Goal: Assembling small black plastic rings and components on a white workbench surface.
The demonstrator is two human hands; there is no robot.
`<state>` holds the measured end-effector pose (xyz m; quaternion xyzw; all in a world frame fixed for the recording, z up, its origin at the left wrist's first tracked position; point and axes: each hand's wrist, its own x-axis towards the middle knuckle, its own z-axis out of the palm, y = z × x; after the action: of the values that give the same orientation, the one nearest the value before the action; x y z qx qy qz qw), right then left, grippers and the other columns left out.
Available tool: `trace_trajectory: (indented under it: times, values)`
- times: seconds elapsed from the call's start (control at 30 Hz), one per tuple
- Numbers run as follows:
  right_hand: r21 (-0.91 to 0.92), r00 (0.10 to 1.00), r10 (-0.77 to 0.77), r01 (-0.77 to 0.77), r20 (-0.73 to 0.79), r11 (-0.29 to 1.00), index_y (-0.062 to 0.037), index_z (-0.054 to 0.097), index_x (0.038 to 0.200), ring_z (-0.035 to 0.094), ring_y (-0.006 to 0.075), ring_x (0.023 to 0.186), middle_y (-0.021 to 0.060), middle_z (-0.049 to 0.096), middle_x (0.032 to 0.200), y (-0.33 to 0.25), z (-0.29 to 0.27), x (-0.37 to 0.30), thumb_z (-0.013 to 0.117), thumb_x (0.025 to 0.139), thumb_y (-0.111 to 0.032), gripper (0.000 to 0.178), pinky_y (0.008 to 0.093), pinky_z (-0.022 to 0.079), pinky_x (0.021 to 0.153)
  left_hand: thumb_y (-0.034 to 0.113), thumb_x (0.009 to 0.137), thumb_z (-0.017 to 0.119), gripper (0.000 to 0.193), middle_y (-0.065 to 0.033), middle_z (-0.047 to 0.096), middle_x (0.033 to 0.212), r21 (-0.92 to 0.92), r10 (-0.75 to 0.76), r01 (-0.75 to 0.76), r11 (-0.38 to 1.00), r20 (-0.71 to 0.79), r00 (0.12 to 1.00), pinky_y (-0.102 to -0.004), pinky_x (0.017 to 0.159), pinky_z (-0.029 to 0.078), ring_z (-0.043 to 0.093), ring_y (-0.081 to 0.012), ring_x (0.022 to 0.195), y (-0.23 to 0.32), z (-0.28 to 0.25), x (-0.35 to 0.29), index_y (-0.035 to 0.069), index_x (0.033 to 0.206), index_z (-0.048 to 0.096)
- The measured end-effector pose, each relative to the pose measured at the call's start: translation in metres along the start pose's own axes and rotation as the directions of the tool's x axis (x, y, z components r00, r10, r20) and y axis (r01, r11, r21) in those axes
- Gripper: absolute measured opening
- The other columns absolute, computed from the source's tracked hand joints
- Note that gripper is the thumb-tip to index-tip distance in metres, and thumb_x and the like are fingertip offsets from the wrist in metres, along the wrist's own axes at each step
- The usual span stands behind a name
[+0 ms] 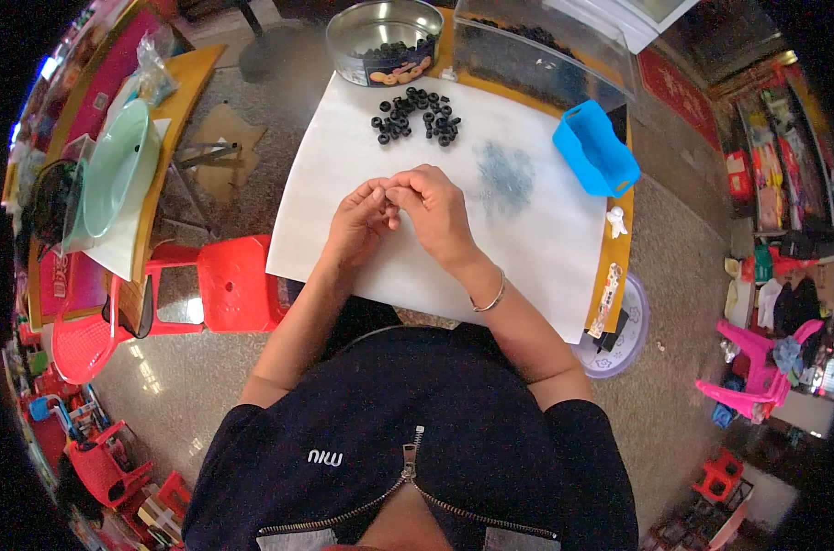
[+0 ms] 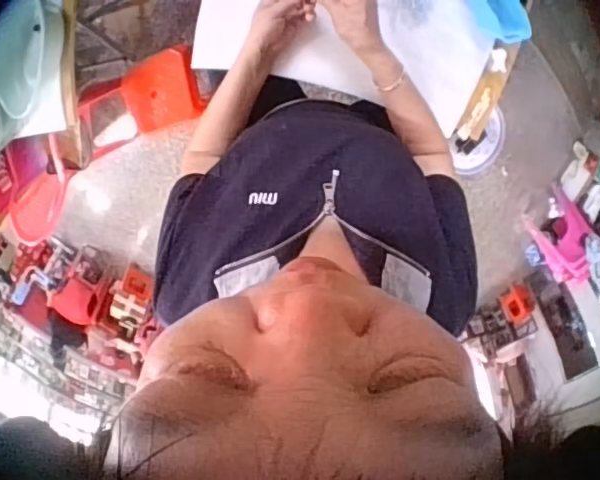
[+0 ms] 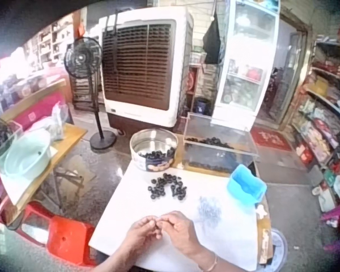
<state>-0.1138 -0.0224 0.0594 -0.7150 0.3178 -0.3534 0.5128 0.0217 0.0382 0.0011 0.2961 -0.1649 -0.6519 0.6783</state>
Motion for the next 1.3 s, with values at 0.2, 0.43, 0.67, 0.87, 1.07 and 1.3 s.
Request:
trace_trajectory:
  times: [0.2,0.43,0.67,0.87,1.07,1.3]
  values:
    - [0.007,0.994,0.107,-0.108,0.037,0.994,0.0000,0.063,0.095,0.057,0.0093,0.078,0.0027,0.061,0.087,-0.005,-0.001,0.000,0.063,0.086,-0.004,0.010,0.0240,0.047,0.071,0.017,0.092,0.061,0.020,-0.0062,0.062,0.086,0.044,-0.001,0.001,0.999,-0.002,1.000,-0.0257,0.066,0.050,0.058,-0.0133,0.071,-0.001,0.000,-0.001,0.001,0.105,0.061]
    - [0.339,0.957,0.225,-0.276,0.184,0.900,-0.0020,0.060,0.092,0.059,0.0093,0.073,0.0045,0.062,0.082,0.005,-0.013,0.009,0.063,0.087,-0.008,0.008,0.0242,0.048,0.065,0.017,0.093,0.060,0.020,-0.0088,0.064,0.090,0.046,-0.028,0.026,0.999,0.049,0.998,-0.0260,0.067,0.051,0.058,-0.0129,0.071,0.000,-0.003,-0.002,0.000,0.105,0.061]
    - [-0.708,0.920,-0.392,0.293,0.024,0.643,-0.0076,0.066,0.085,0.051,0.0276,0.089,0.0057,0.058,0.085,0.046,-0.009,0.075,0.067,0.076,-0.011,0.010,0.0416,0.039,0.079,0.017,0.094,0.058,0.021,-0.0089,0.063,0.090,0.031,-0.035,0.034,0.999,0.013,0.999,-0.0256,0.067,0.051,0.059,-0.0129,0.071,0.004,0.001,-0.001,0.001,0.108,0.059]
    - [-0.850,0.914,-0.394,0.281,0.096,0.445,-0.0101,0.067,0.084,0.052,0.0250,0.090,0.0046,0.061,0.087,0.064,0.001,0.092,0.066,0.076,-0.013,0.008,0.0402,0.039,0.078,0.020,0.095,0.057,0.023,-0.0086,0.061,0.089,0.025,-0.050,0.050,0.998,0.030,0.998,-0.0257,0.066,0.050,0.057,-0.0122,0.072,0.002,0.002,0.000,0.001,0.107,0.058]
    - [-0.669,0.907,-0.421,0.322,0.016,0.669,-0.0094,0.068,0.086,0.055,0.0219,0.082,0.0037,0.064,0.085,0.058,-0.008,0.076,0.064,0.080,-0.011,0.007,0.0368,0.042,0.075,0.019,0.095,0.057,0.022,-0.0080,0.061,0.088,-0.009,-0.049,0.049,0.999,0.000,0.999,-0.0256,0.066,0.050,0.057,-0.0120,0.072,0.003,0.002,-0.002,0.000,0.107,0.058]
    - [0.296,0.944,0.288,-0.325,0.162,0.898,-0.0004,0.063,0.103,0.056,0.0070,0.079,0.0025,0.065,0.091,0.020,-0.022,0.030,0.057,0.091,-0.008,0.016,0.0234,0.046,0.073,0.018,0.095,0.056,0.021,-0.0074,0.061,0.088,-0.027,-0.032,0.032,0.999,-0.014,0.999,-0.0244,0.065,0.050,0.058,-0.0123,0.073,0.004,0.005,-0.002,0.001,0.106,0.058]
